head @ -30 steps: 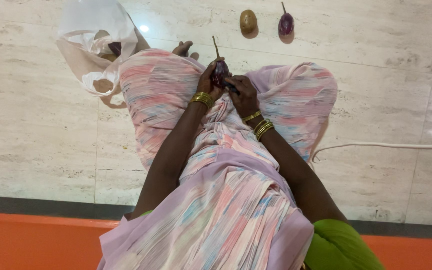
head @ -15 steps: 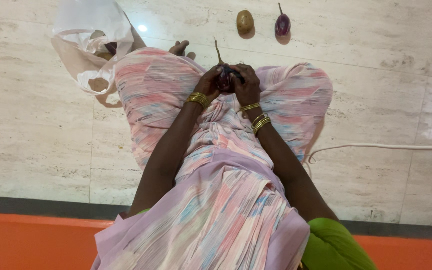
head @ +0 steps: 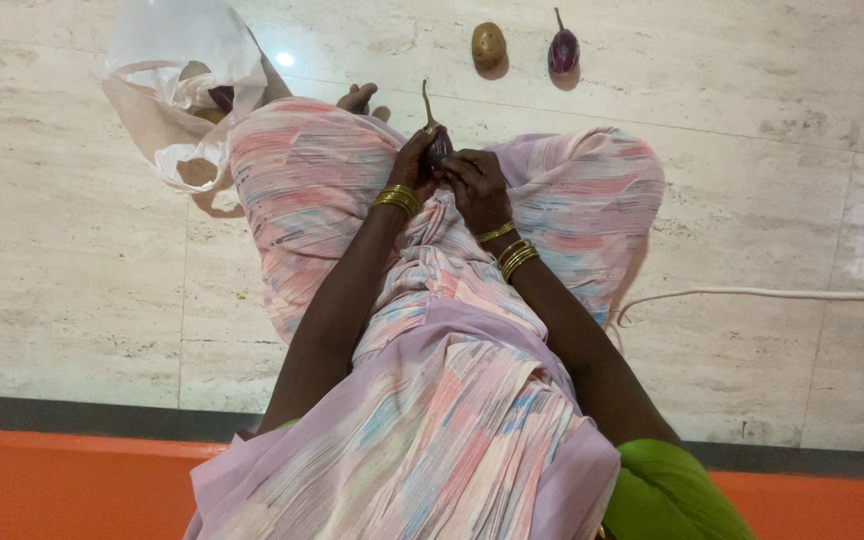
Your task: The person sits on the floor and peels an eggplant and a potato using a small knife. They hold the vegetables in one hand and carefully remove the skin with the other, placing the peeled items aside.
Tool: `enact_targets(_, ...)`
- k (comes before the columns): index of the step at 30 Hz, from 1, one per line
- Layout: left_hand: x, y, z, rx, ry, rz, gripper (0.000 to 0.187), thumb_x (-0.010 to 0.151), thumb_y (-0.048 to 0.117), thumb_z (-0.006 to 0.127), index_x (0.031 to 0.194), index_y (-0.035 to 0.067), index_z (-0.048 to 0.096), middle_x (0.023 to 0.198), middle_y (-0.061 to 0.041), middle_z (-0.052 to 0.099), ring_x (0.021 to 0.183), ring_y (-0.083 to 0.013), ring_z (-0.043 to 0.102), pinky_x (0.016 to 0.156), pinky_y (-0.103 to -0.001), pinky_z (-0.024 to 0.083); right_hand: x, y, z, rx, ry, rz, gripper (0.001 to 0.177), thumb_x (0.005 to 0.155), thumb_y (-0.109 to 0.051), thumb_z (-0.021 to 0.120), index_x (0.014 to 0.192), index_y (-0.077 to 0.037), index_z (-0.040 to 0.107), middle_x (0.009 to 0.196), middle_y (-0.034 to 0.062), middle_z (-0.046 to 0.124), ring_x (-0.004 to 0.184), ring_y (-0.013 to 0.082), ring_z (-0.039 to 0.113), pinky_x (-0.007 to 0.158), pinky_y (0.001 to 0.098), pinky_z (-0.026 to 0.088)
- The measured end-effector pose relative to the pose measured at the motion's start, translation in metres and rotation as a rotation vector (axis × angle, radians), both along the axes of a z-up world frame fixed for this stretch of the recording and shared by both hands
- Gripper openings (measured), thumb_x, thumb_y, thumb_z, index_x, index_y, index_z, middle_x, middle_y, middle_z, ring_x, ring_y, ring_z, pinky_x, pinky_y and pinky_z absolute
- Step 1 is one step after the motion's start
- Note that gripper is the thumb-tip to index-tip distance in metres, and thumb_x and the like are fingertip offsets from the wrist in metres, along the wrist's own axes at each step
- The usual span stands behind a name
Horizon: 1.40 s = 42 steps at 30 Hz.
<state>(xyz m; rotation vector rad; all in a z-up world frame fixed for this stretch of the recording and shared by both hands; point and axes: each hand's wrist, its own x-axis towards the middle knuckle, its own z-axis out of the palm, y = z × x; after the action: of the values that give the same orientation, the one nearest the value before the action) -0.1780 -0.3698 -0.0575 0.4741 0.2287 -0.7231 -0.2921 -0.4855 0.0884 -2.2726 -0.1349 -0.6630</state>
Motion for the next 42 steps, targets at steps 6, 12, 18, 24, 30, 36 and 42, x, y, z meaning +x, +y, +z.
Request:
enact_targets(6, -0.007, 0.004, 0.023, 0.04, -0.075, -0.131, 0.031, 0.095, 0.025, 0.07, 0.119, 0.005, 0.065, 0.102, -0.006, 0.069, 0.088, -0.0167, 0.068, 0.073, -0.032, 0.06, 0.019, -0.009, -0.01, 0.106, 0.013, -0.058, 0.024, 0.09, 0.0, 0.071, 0.113, -0.005, 0.074, 0.112, 0.0131, 0.068, 0.105, 0.0314, 0.069, 0.091, 0.0385, 0.057)
enact_targets(12, -0.005, 0.011, 0.032, -0.041, 0.005, -0.078, 0.037, 0.095, 0.027, 0.07, 0.121, 0.002, 0.065, 0.101, -0.01, 0.069, 0.09, -0.0211, 0.069, 0.082, -0.037, 0.063, 0.01, -0.011, -0.01, 0.241, 0.126, -0.064, 0.022, 0.091, -0.004, 0.073, 0.113, -0.005, 0.072, 0.112, 0.0139, 0.07, 0.102, 0.0299, 0.071, 0.089, 0.0371, 0.057)
enact_targets(18, 0.002, 0.004, 0.005, -0.095, 0.094, 0.057, 0.034, 0.096, 0.029, 0.07, 0.115, 0.001, 0.066, 0.092, -0.009, 0.067, 0.082, -0.0244, 0.068, 0.075, -0.038, 0.061, -0.001, 0.006, -0.008, 0.188, 0.028, 0.016, 0.023, 0.09, -0.002, 0.077, 0.113, -0.005, 0.072, 0.112, 0.0124, 0.07, 0.102, 0.0288, 0.07, 0.088, 0.0372, 0.058)
enact_targets(24, 0.007, -0.002, -0.037, -0.114, -0.014, 0.009, 0.028, 0.105, 0.026, 0.069, 0.121, 0.003, 0.068, 0.096, -0.005, 0.068, 0.078, -0.0146, 0.063, 0.06, -0.027, 0.051, 0.009, 0.008, -0.007, 0.041, -0.016, -0.011, 0.025, 0.088, -0.001, 0.076, 0.113, -0.005, 0.073, 0.109, 0.0144, 0.066, 0.1, 0.0323, 0.066, 0.085, 0.0388, 0.056)
enact_targets(30, -0.004, -0.004, -0.011, 0.106, -0.126, -0.034, 0.034, 0.102, 0.027, 0.06, 0.126, 0.004, 0.065, 0.103, -0.007, 0.069, 0.088, -0.0159, 0.066, 0.076, -0.031, 0.058, 0.023, -0.008, -0.013, 0.15, 0.037, -0.073, 0.024, 0.091, -0.004, 0.071, 0.115, -0.006, 0.073, 0.109, 0.0143, 0.068, 0.101, 0.0315, 0.069, 0.087, 0.0377, 0.057)
enact_targets(36, 0.003, -0.001, -0.011, -0.017, 0.026, 0.026, 0.039, 0.103, 0.033, 0.059, 0.126, 0.002, 0.064, 0.104, -0.009, 0.07, 0.092, -0.0197, 0.069, 0.084, -0.036, 0.061, 0.015, -0.01, -0.015, 0.374, 0.247, -0.126, 0.019, 0.092, -0.011, 0.072, 0.11, -0.005, 0.07, 0.107, 0.0122, 0.071, 0.095, 0.0287, 0.071, 0.085, 0.0368, 0.056)
enact_targets(42, 0.004, -0.003, -0.012, 0.108, 0.01, 0.089, 0.036, 0.104, 0.037, 0.06, 0.111, 0.003, 0.067, 0.084, -0.006, 0.064, 0.073, -0.0166, 0.062, 0.064, -0.031, 0.056, 0.005, 0.003, -0.013, 0.178, 0.022, -0.022, 0.02, 0.09, -0.006, 0.074, 0.11, -0.004, 0.07, 0.106, 0.015, 0.068, 0.099, 0.0323, 0.068, 0.086, 0.0393, 0.055)
